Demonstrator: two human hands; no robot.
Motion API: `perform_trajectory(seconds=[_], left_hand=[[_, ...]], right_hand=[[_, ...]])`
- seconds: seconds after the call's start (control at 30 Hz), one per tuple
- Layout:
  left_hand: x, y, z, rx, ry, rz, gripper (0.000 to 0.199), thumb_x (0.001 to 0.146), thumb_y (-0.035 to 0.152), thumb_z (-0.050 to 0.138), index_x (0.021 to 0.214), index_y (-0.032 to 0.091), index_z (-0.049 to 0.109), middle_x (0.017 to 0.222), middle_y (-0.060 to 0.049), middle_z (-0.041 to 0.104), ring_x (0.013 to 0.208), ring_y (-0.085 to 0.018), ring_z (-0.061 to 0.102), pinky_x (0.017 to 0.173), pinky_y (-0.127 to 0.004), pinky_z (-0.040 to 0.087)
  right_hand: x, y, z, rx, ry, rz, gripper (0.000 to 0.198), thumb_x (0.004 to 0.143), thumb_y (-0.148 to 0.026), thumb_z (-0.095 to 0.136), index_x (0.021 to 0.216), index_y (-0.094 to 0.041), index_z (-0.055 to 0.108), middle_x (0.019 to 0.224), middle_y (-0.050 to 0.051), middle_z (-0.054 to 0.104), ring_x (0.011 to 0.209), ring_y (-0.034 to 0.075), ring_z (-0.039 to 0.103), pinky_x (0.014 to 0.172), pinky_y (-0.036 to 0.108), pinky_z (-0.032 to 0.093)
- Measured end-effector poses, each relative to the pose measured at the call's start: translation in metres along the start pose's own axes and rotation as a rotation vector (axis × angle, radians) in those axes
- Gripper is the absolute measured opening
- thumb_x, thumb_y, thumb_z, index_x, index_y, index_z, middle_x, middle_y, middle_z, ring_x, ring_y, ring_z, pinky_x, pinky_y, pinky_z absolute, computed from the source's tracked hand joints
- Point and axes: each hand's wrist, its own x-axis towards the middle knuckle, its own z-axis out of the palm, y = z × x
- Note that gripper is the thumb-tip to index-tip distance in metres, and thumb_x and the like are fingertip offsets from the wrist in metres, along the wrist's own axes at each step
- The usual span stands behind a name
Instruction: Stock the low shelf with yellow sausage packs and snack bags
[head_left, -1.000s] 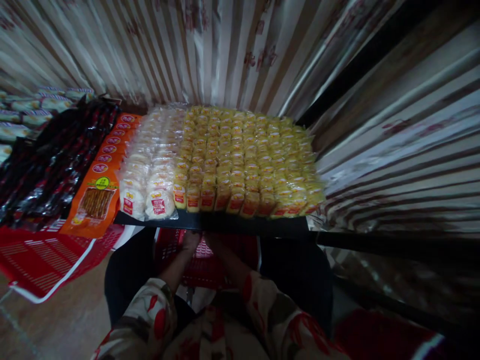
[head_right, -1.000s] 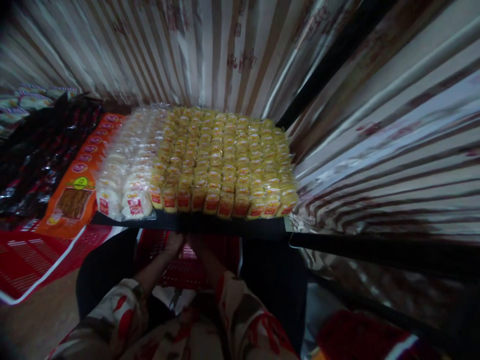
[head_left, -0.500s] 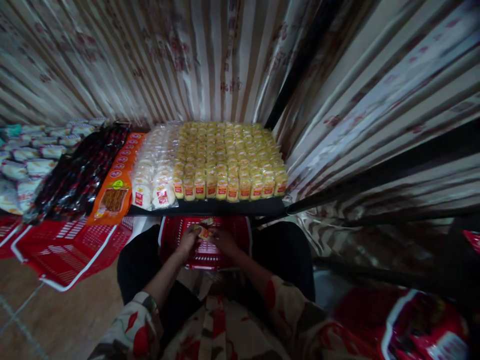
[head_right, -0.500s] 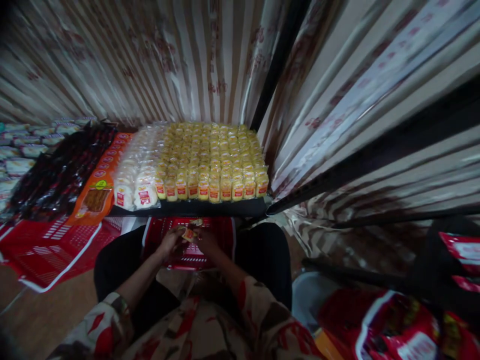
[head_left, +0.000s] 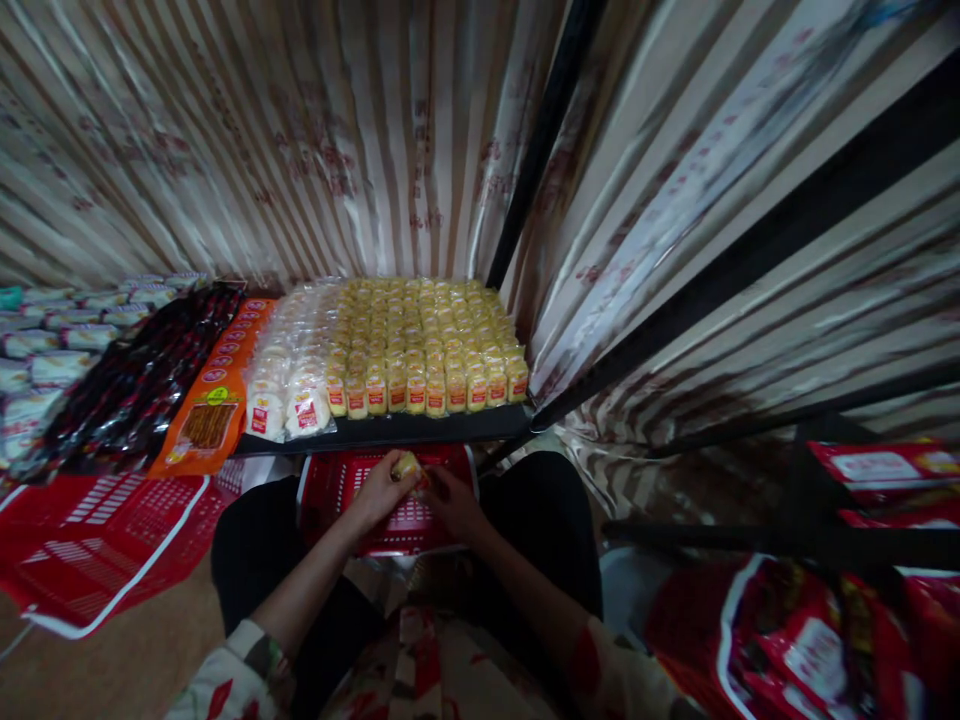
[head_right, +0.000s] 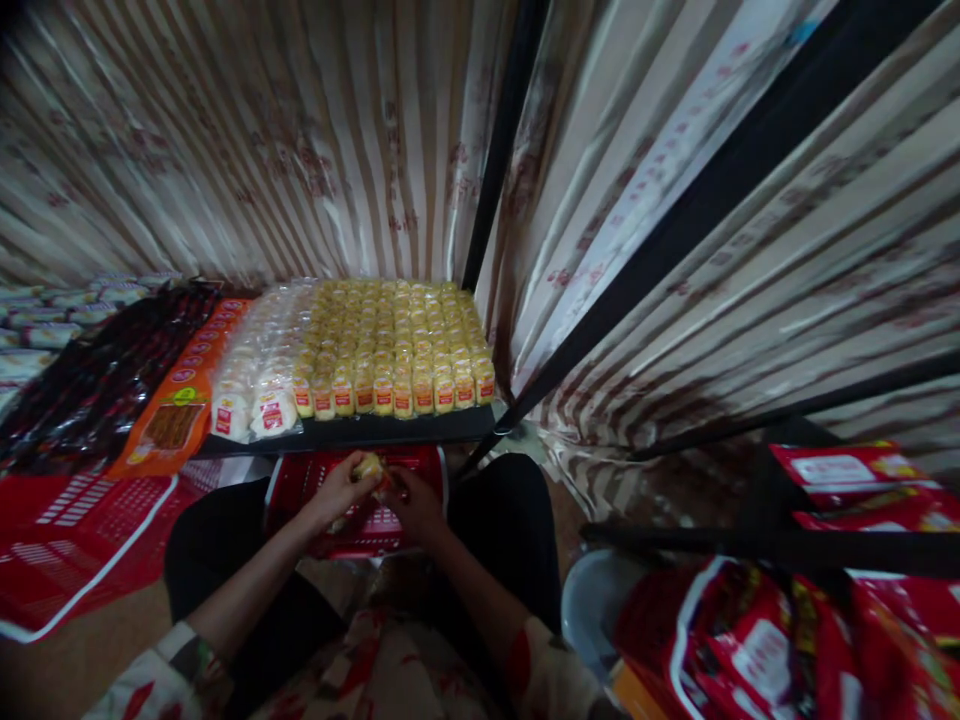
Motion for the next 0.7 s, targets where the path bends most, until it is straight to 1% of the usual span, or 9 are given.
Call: perform_trajectory(seconds=[0.1, 0.17, 0.27, 0.33, 0.43, 0.53, 0.63, 0.7], left_hand=[[0.003, 0.014, 0.012, -0.062, -0.013, 0.044, 0.035, 0.067, 0.039, 0.065, 0.091, 0.016, 0.055, 0.076, 0.000, 0.061, 0.067, -0.012, 0.055, 0.063, -0.023, 0.044], [0.005, 0.023, 0.020, -0.119, 0.002, 0.057, 0.034, 0.066, 0.035, 0.066, 0.092, 0.016, 0.053, 0.075, 0.000, 0.061, 0.066, -0.012, 0.056, 0.063, -0.022, 0.044], [0.010, 0.031, 0.029, -0.166, 0.048, 0.076, 0.028, 0.064, 0.024, 0.064, 0.088, 0.016, 0.052, 0.071, 0.003, 0.058, 0.060, -0.009, 0.052, 0.059, -0.020, 0.042], [0.012, 0.035, 0.030, -0.174, 0.075, 0.099, 0.024, 0.064, 0.020, 0.062, 0.085, 0.016, 0.052, 0.069, 0.004, 0.055, 0.058, -0.007, 0.050, 0.058, -0.018, 0.041], [0.012, 0.037, 0.025, -0.179, 0.096, 0.118, 0.022, 0.065, 0.018, 0.060, 0.086, 0.015, 0.054, 0.069, 0.004, 0.055, 0.059, -0.007, 0.051, 0.058, -0.018, 0.042], [0.009, 0.038, 0.012, -0.199, 0.126, 0.126, 0.025, 0.066, 0.018, 0.059, 0.091, 0.015, 0.056, 0.074, 0.002, 0.058, 0.064, -0.009, 0.055, 0.061, -0.020, 0.045], [0.006, 0.038, -0.003, -0.226, 0.175, 0.144, 0.029, 0.067, 0.018, 0.060, 0.095, 0.015, 0.057, 0.080, 0.000, 0.062, 0.069, -0.011, 0.058, 0.065, -0.022, 0.047], [0.007, 0.036, -0.011, -0.238, 0.243, 0.160, 0.028, 0.066, 0.018, 0.060, 0.094, 0.015, 0.057, 0.082, -0.001, 0.064, 0.071, -0.012, 0.059, 0.068, -0.023, 0.048]], right_hand=[[-0.001, -0.007, -0.014, 0.000, 0.070, -0.023, 0.033, 0.076, -0.034, 0.059, 0.106, -0.020, 0.060, 0.101, 0.004, 0.068, 0.089, 0.019, 0.064, 0.083, 0.034, 0.050], [-0.001, -0.010, -0.022, 0.007, 0.097, -0.015, 0.033, 0.077, -0.035, 0.058, 0.106, -0.020, 0.059, 0.101, 0.004, 0.068, 0.089, 0.019, 0.064, 0.084, 0.034, 0.050], [0.000, -0.015, -0.032, 0.045, 0.126, -0.010, 0.035, 0.079, -0.037, 0.055, 0.109, -0.020, 0.057, 0.104, 0.005, 0.068, 0.092, 0.019, 0.064, 0.086, 0.035, 0.049], [0.002, -0.019, -0.035, 0.045, 0.126, -0.019, 0.034, 0.081, -0.039, 0.053, 0.109, -0.020, 0.057, 0.103, 0.005, 0.068, 0.091, 0.019, 0.064, 0.085, 0.034, 0.050], [0.006, -0.025, -0.032, -0.026, 0.145, -0.069, 0.030, 0.083, -0.039, 0.050, 0.102, -0.019, 0.062, 0.099, 0.006, 0.068, 0.089, 0.019, 0.063, 0.083, 0.033, 0.049], [0.014, -0.031, -0.022, -0.132, 0.198, -0.120, 0.027, 0.081, -0.037, 0.051, 0.094, -0.019, 0.066, 0.094, 0.007, 0.066, 0.084, 0.018, 0.062, 0.079, 0.031, 0.049], [0.024, -0.037, -0.008, -0.158, 0.202, -0.151, 0.028, 0.079, -0.034, 0.054, 0.101, -0.019, 0.064, 0.089, 0.004, 0.065, 0.076, 0.015, 0.061, 0.074, 0.028, 0.050], [0.030, -0.042, 0.000, -0.155, 0.180, -0.164, 0.030, 0.079, -0.032, 0.054, 0.106, -0.021, 0.062, 0.088, 0.002, 0.065, 0.072, 0.013, 0.060, 0.072, 0.027, 0.050]])
